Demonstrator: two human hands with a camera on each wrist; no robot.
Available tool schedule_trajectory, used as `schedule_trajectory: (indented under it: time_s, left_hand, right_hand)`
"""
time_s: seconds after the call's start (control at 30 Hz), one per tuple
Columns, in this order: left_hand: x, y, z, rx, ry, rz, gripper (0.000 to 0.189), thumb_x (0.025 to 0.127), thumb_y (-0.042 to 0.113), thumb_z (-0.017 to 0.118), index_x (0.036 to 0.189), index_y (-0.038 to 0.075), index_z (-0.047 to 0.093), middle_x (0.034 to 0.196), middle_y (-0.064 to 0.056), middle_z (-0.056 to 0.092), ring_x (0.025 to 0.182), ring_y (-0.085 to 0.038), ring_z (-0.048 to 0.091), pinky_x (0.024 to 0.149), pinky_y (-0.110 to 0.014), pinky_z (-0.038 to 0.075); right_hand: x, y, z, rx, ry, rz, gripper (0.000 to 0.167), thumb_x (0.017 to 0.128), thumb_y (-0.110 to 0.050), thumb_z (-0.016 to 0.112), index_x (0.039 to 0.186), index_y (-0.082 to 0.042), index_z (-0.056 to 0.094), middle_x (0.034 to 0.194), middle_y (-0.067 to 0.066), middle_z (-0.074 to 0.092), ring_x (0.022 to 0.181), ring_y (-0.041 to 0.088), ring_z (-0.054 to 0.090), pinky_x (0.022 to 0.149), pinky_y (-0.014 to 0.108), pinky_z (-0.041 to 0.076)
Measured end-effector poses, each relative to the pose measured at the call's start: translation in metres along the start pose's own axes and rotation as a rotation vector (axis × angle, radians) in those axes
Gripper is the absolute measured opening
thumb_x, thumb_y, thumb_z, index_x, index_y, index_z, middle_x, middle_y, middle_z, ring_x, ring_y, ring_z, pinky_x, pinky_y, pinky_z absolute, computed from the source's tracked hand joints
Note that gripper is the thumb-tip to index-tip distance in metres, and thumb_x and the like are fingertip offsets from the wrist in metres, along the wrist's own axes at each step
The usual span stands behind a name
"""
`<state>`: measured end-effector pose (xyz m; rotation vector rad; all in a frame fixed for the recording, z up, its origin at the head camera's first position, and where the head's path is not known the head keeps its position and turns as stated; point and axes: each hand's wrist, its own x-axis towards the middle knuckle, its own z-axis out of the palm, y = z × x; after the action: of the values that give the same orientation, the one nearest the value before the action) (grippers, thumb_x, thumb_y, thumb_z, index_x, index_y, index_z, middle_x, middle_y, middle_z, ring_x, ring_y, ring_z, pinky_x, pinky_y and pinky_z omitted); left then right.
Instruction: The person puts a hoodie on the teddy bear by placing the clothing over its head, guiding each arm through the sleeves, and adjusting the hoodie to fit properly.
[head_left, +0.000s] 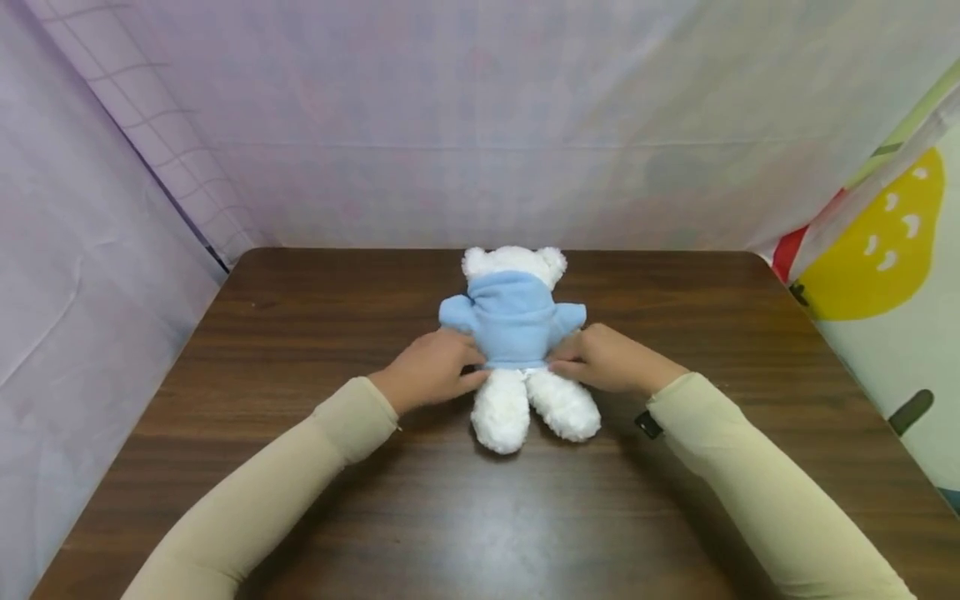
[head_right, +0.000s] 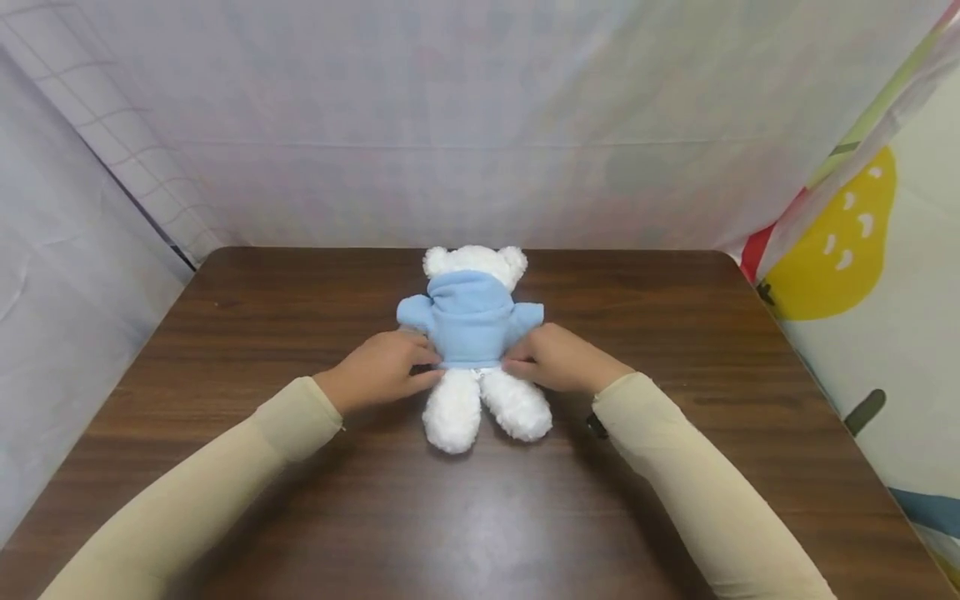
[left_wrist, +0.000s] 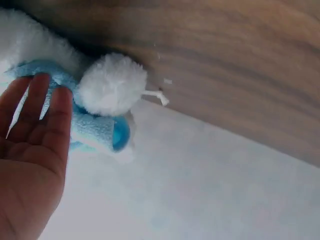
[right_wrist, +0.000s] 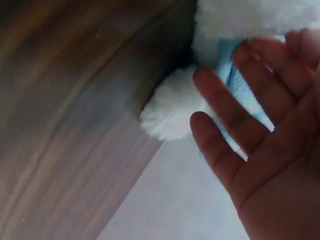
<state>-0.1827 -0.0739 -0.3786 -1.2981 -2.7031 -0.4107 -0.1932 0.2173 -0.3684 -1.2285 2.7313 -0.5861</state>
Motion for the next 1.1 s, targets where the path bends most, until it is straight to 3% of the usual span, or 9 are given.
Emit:
schedule_trajectory:
  time_s: [0.13, 0.23, 0.33, 0.4, 0.47, 0.57, 0.73, 0.9, 1.1]
  left_hand:
    - [-0.004, 0.003, -0.008, 0.036, 0.17, 0.004, 0.021, 0.095, 0.024, 0.065, 0.076, 0.016, 0.064, 0.072, 0.003, 0.058, 0.069, -0.013, 0.053, 0.061, -0.029, 0.046]
    - [0.002, 0.006, -0.011, 0.048, 0.306, -0.012, 0.013, 0.093, 0.024, 0.07, 0.088, 0.012, 0.069, 0.087, -0.001, 0.062, 0.082, -0.017, 0.058, 0.075, -0.032, 0.05]
    - [0.011, 0.009, -0.01, 0.036, 0.317, -0.019, 0.025, 0.093, 0.028, 0.071, 0.108, 0.007, 0.068, 0.108, -0.009, 0.06, 0.101, -0.024, 0.057, 0.087, -0.037, 0.049]
    - [0.017, 0.011, -0.01, 0.029, 0.285, -0.044, 0.034, 0.093, 0.031, 0.07, 0.117, 0.007, 0.065, 0.116, -0.012, 0.056, 0.107, -0.027, 0.055, 0.089, -0.039, 0.049]
    - [0.021, 0.014, -0.009, 0.021, 0.25, -0.073, 0.039, 0.093, 0.033, 0.07, 0.122, 0.007, 0.062, 0.12, -0.014, 0.053, 0.108, -0.028, 0.053, 0.082, -0.037, 0.05]
    - [0.025, 0.017, -0.008, 0.012, 0.213, -0.107, 0.044, 0.092, 0.033, 0.072, 0.126, 0.007, 0.06, 0.121, -0.014, 0.05, 0.107, -0.029, 0.052, 0.078, -0.036, 0.051]
    - [0.026, 0.018, -0.005, 0.019, 0.21, -0.119, 0.047, 0.09, 0.033, 0.075, 0.126, 0.007, 0.06, 0.121, -0.013, 0.049, 0.107, -0.028, 0.051, 0.076, -0.034, 0.053]
    - [0.026, 0.019, -0.003, 0.012, 0.239, -0.105, 0.049, 0.088, 0.029, 0.077, 0.129, 0.009, 0.058, 0.127, -0.015, 0.047, 0.115, -0.031, 0.05, 0.078, -0.036, 0.054]
    - [0.027, 0.022, -0.005, -0.003, 0.216, -0.054, 0.054, 0.09, 0.024, 0.074, 0.139, 0.014, 0.055, 0.138, -0.016, 0.041, 0.122, -0.031, 0.047, 0.085, -0.035, 0.052]
  right_hand:
    - [-0.001, -0.003, -0.001, -0.011, 0.108, -0.044, 0.018, 0.096, -0.018, 0.067, 0.08, -0.022, 0.073, 0.075, -0.013, 0.063, 0.068, 0.004, 0.054, 0.064, 0.03, 0.049]
    - [0.0, -0.003, -0.003, -0.045, 0.258, -0.063, 0.017, 0.093, -0.014, 0.071, 0.076, -0.018, 0.071, 0.08, -0.008, 0.059, 0.071, 0.007, 0.052, 0.064, 0.031, 0.047]
    - [0.003, -0.002, -0.007, -0.062, 0.415, 0.013, 0.008, 0.092, -0.013, 0.072, 0.086, -0.009, 0.072, 0.092, 0.004, 0.058, 0.08, 0.018, 0.053, 0.069, 0.036, 0.046]
    - [0.006, 0.0, -0.009, -0.034, 0.45, 0.127, 0.016, 0.095, -0.019, 0.069, 0.1, -0.004, 0.069, 0.104, 0.012, 0.056, 0.087, 0.026, 0.053, 0.074, 0.042, 0.046]
    - [0.009, 0.004, -0.01, 0.041, 0.399, 0.245, 0.036, 0.098, -0.027, 0.064, 0.122, -0.001, 0.062, 0.12, 0.018, 0.054, 0.101, 0.032, 0.054, 0.084, 0.048, 0.046]
    - [0.011, 0.011, -0.01, 0.168, 0.209, 0.37, 0.059, 0.102, -0.037, 0.056, 0.147, -0.002, 0.042, 0.143, 0.021, 0.043, 0.123, 0.035, 0.05, 0.1, 0.053, 0.042]
    - [0.009, 0.019, -0.008, 0.289, 0.0, 0.351, 0.072, 0.099, -0.025, 0.057, 0.155, 0.001, 0.02, 0.154, 0.024, 0.031, 0.138, 0.036, 0.036, 0.11, 0.053, 0.032]
    - [0.009, 0.021, -0.004, 0.233, 0.025, 0.275, 0.073, 0.093, -0.013, 0.063, 0.152, 0.004, 0.025, 0.15, 0.024, 0.036, 0.134, 0.035, 0.042, 0.108, 0.052, 0.036]
    - [0.007, 0.018, -0.007, 0.171, 0.189, 0.264, 0.031, 0.097, -0.011, 0.063, 0.128, -0.007, 0.057, 0.111, 0.009, 0.063, 0.083, 0.021, 0.06, 0.072, 0.039, 0.05]
